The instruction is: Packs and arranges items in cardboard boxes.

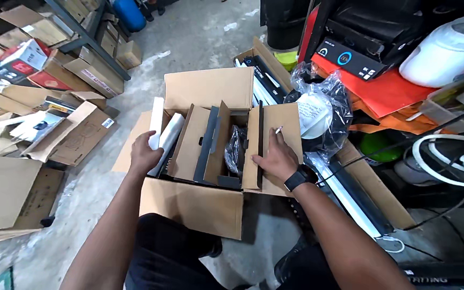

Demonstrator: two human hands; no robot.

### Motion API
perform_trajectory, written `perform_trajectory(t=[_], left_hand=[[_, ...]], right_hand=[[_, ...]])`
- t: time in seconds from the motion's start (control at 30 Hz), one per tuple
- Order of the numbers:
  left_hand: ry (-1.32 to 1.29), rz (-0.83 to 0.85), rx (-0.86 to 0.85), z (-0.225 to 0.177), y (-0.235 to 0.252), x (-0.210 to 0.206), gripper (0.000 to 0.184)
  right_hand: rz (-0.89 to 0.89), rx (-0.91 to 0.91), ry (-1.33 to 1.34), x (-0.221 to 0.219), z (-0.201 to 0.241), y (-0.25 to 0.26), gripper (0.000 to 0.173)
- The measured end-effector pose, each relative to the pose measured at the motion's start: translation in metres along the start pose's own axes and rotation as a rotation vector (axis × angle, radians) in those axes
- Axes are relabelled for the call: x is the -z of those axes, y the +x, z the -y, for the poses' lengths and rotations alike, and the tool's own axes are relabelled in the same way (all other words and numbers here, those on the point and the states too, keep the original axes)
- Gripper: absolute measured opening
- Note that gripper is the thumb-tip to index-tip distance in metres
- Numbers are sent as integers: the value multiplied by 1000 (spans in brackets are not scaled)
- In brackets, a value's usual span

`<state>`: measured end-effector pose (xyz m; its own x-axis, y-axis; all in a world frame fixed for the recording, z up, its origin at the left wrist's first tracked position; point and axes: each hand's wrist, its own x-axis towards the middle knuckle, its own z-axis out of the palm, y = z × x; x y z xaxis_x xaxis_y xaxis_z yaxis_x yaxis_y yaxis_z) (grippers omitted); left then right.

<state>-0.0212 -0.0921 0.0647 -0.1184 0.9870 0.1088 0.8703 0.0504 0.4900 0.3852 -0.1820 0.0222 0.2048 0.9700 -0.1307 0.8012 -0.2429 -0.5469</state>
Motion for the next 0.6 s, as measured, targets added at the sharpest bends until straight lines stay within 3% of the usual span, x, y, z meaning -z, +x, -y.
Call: perform_trajectory(t=[0.07, 0.13, 0.23, 0.3, 0.37, 0.4, 0.47, 0.53, 0.6], left_hand=[[133, -33, -136, -12, -11, -5, 61], [158, -35, -389, -54, -35, -18, 49], [176, 196, -834, -122, -68, -66, 30], [407, 531, -831, -164, -75, -103, 31], [699, 770, -719, -191, -72, -139, 50], [804, 789, -719, -197, -66, -151, 50], [844, 702, -826, -198, -46, -162, 31], [645, 562, -859, -190, -25, -165, 18], [402, 437, -694, -186, -14, -157, 24]], right_hand=[[-1, -6, -4, 0, 0, 0, 118], [-4, -8, -9, 2, 1, -1, 117], [-11, -12, -9, 3, 4, 0, 120], [-15, -19, -16, 5, 5, 1, 122], [-13, -22, -15, 5, 3, 1, 124], [-13, -21, -14, 5, 2, 1, 124], [-13, -18, -14, 6, -1, 0, 125], [-22, -8, -17, 8, -5, 0, 126], [-16, -9, -15, 8, -7, 1, 127]])
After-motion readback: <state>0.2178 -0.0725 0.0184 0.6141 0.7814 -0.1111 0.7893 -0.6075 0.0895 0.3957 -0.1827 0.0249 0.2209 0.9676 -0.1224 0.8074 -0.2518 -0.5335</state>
